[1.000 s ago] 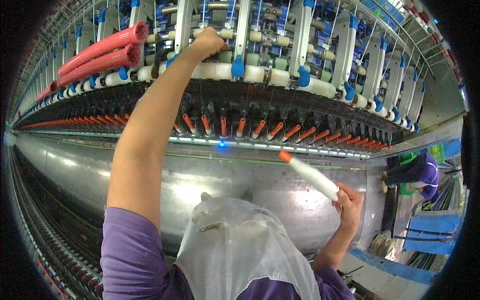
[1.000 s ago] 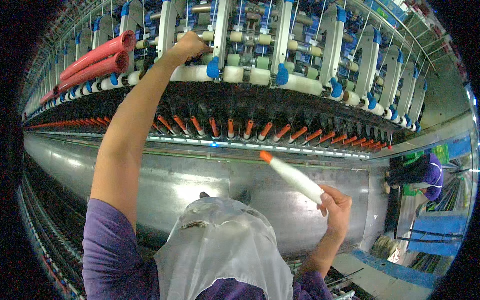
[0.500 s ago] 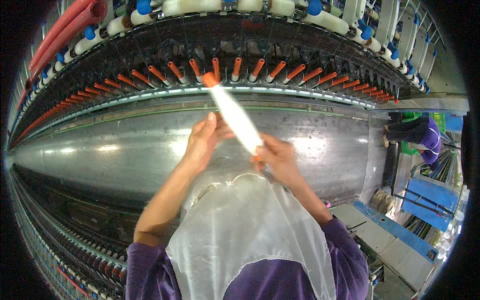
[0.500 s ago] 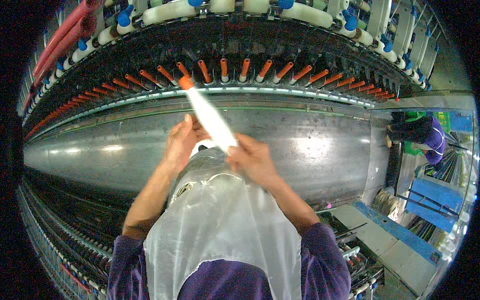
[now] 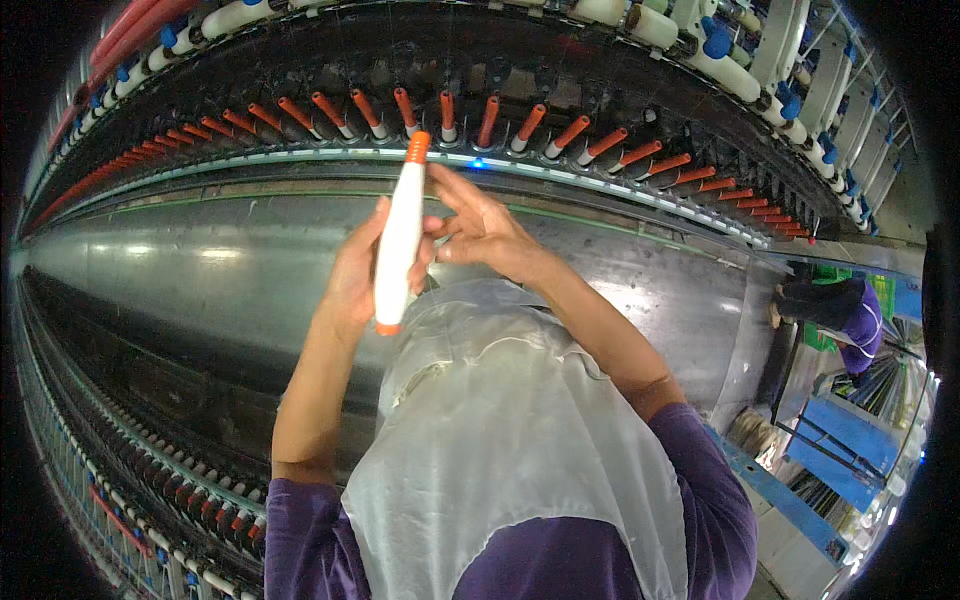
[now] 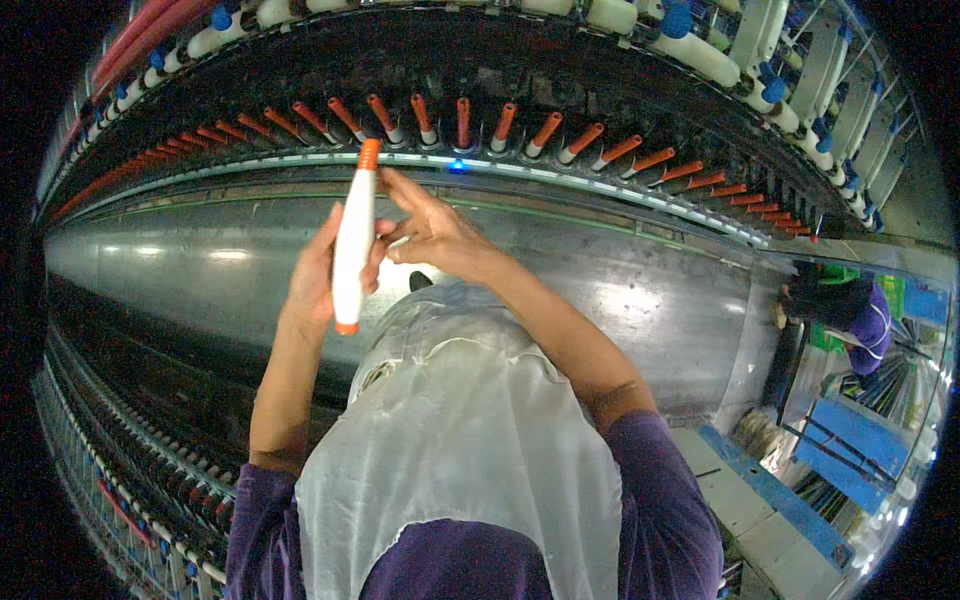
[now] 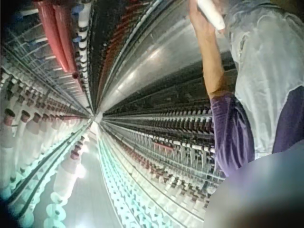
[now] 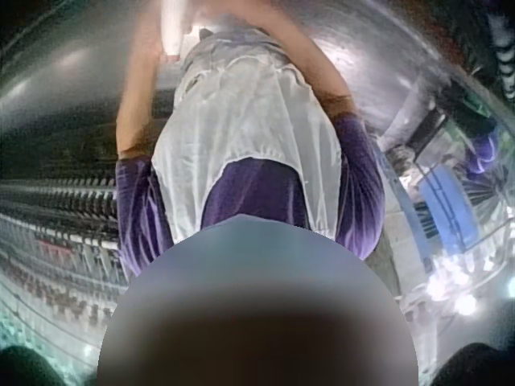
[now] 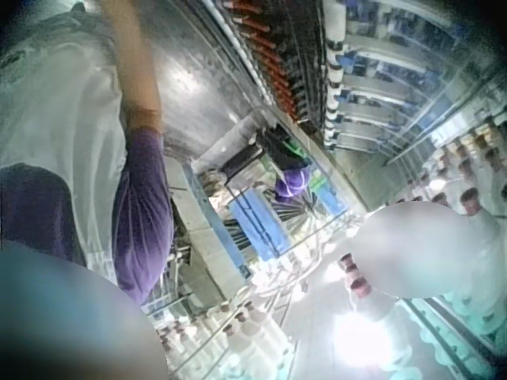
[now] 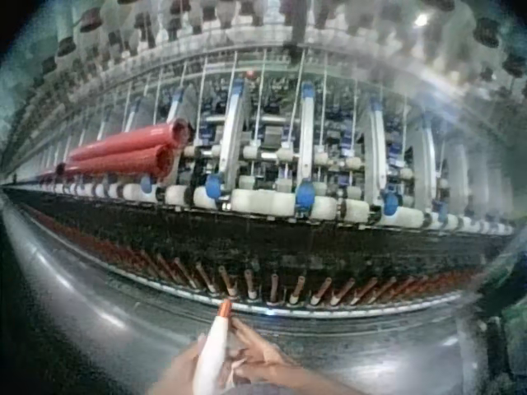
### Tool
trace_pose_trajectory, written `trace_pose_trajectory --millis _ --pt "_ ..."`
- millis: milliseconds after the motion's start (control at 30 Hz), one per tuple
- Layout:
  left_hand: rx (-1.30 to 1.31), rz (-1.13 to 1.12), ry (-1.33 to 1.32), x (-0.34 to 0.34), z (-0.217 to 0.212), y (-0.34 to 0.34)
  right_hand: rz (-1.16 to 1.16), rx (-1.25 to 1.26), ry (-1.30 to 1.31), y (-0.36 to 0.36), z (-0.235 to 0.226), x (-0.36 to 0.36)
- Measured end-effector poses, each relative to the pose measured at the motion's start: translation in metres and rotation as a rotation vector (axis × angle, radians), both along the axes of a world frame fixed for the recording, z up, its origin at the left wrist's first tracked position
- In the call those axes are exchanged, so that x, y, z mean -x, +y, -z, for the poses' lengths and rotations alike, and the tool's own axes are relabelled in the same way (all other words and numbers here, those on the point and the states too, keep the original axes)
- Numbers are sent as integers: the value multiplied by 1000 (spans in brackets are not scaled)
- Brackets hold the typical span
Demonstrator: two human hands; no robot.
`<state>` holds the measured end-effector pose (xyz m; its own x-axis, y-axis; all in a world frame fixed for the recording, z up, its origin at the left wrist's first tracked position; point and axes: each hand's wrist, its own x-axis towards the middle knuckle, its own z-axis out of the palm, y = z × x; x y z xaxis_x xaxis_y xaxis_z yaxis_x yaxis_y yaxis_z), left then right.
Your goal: The person threads white yarn through a row of orange spindles on a spinning machine, repeatedly picking up spools, guiding the thread through guides, and attaching them to the spindles. The person moves along the machine, handling multiple spindles in sequence.
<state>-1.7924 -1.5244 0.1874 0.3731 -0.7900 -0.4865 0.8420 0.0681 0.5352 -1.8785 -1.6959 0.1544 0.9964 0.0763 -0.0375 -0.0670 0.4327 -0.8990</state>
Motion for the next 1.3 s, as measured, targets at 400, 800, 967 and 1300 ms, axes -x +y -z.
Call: trace_pose_trajectory --millis 400,800,967,1300 --pt "-327 218 -331 -24 -13 49 99 711 76 -44 -4 46" --pt "486 574 126 83 -42 -80 47 1688 -156 -171 87 38" --pt "828 773 349 149 -53 -103 152 824 171 -90 106 14" --pt "259 -362 764 -13 98 -21 203 1483 228 -75 192 49"
